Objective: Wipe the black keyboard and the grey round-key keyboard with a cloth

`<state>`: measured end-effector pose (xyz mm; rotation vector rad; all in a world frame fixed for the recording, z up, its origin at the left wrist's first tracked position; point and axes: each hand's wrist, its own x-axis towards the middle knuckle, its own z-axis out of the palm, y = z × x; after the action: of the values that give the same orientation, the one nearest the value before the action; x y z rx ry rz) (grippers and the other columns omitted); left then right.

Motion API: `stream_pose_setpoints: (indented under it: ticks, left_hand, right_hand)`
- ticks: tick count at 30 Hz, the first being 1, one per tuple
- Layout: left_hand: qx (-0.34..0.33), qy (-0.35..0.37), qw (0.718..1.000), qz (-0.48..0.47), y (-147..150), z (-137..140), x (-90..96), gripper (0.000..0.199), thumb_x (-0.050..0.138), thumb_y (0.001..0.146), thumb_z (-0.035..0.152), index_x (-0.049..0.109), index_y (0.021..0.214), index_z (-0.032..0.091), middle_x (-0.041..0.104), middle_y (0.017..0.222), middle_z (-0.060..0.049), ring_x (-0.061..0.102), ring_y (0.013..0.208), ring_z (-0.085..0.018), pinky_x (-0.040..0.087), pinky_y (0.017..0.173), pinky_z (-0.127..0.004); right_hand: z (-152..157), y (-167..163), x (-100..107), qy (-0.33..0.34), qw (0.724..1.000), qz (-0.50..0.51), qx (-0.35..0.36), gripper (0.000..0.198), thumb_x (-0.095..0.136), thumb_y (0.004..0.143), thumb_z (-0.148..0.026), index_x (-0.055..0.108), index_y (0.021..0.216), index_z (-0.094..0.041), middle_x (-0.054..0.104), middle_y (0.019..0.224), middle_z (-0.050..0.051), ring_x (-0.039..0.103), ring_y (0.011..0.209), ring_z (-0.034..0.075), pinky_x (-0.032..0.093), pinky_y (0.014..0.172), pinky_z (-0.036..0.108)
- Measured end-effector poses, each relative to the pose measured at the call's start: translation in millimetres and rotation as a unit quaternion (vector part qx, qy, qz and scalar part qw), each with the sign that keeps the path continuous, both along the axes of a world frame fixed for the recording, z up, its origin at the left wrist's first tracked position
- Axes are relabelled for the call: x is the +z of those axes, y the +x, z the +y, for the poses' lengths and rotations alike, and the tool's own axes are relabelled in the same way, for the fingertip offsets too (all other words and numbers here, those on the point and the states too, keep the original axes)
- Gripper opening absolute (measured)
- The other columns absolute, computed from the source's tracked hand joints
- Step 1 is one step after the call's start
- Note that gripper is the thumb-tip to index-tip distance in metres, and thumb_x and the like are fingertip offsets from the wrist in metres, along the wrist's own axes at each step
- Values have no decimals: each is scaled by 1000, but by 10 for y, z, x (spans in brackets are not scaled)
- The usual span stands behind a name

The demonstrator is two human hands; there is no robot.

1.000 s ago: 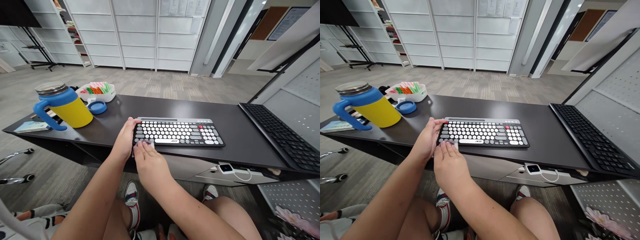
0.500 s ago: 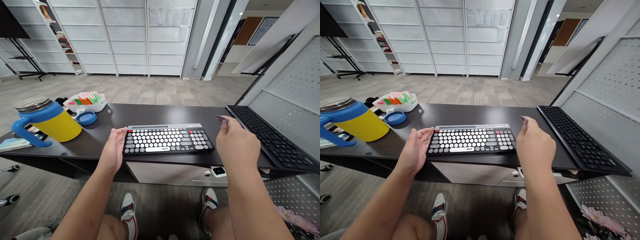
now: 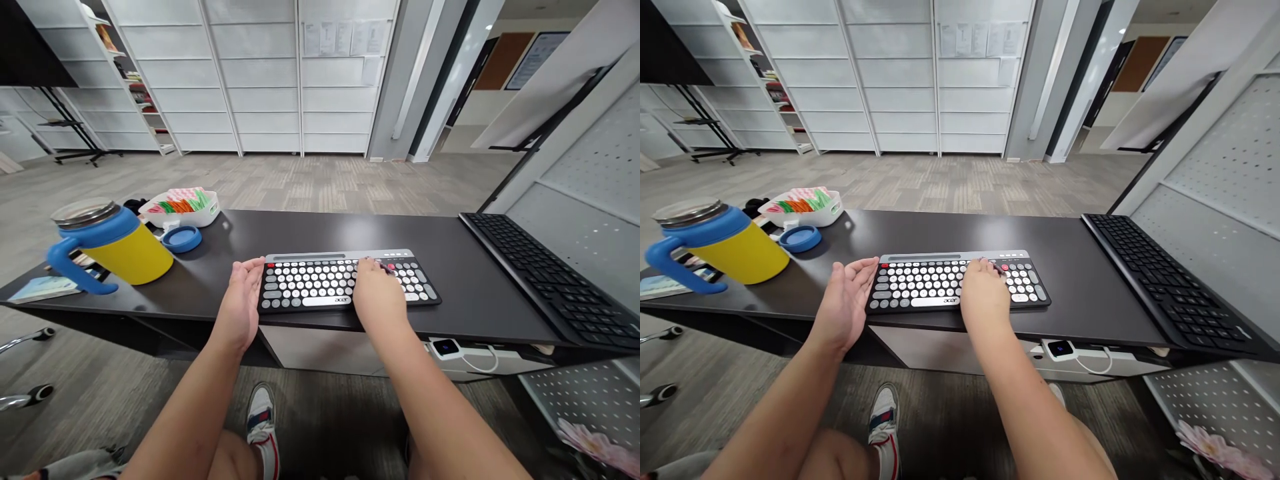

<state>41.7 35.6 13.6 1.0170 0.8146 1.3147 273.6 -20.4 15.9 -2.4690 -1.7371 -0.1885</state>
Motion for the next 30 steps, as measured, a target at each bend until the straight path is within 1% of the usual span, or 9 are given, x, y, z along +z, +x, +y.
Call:
stream_pose_setpoints:
  ticks: [5,8,12,15,17,20,23,27,30]
  left_hand:
    - [-7,-4,1000,2,-1,-20,16,57,48,102,73,69,119,22,72,140,-13,57,144,-30,31,128,-51]
    - [3,-4,1000,11,0,-28,4,57,49,101,73,68,119,22,72,139,-13,57,144,-29,31,129,-49]
    - [10,4,1000,9,-11,-29,-52,55,54,99,73,68,117,23,73,138,-11,55,146,-27,33,128,-45]
    - [2,-25,1000,-2,-31,-33,-71,56,52,100,73,67,122,24,71,140,-10,55,146,-27,34,128,-46]
    - [8,-52,999,-9,-52,-29,-48,59,48,101,74,66,126,24,69,143,-11,56,145,-28,36,128,-47]
    - [31,-79,996,-1,-106,18,19,64,39,102,76,67,125,23,65,148,-13,52,149,-30,35,129,-47]
    - [33,-101,994,13,-183,119,67,68,35,100,79,67,121,23,63,151,-15,47,153,-32,34,129,-48]
    - [11,-115,993,8,-249,231,68,73,38,94,85,65,118,21,65,146,-20,53,148,-36,39,126,-53]
    - [13,-114,993,3,-247,238,74,71,39,96,83,65,115,20,68,141,-22,58,143,-35,39,126,-52]
  right_hand:
    - [117,-516,71,8,998,52,42,44,36,100,2,65,133,-5,67,143,25,67,133,27,53,105,35]
    - [201,-820,79,21,993,78,84,43,36,103,-1,64,135,-4,66,145,24,64,137,28,52,110,37]
    - [336,-1232,31,51,980,111,155,41,38,106,-7,63,139,-5,65,146,24,63,138,27,49,115,40]
    - [404,-1507,-8,59,970,134,193,41,41,107,-11,62,142,-3,61,151,24,59,143,27,44,122,41]
    - [412,-1632,-22,58,966,143,209,43,42,108,-13,60,145,-2,59,153,24,55,146,27,40,125,41]
    - [369,-1713,-39,59,954,145,254,43,42,108,-13,60,145,0,61,150,25,56,146,28,42,124,42]
    - [273,-1704,-75,73,940,130,308,40,42,107,-13,65,137,0,65,145,25,59,143,30,43,123,45]
    - [111,-1623,-131,98,925,117,348,41,41,106,-12,64,139,-1,66,146,24,59,142,31,41,125,46]
    - [-8,-1520,-145,92,914,124,376,43,41,106,-13,63,141,-2,65,148,22,59,142,28,39,127,45]
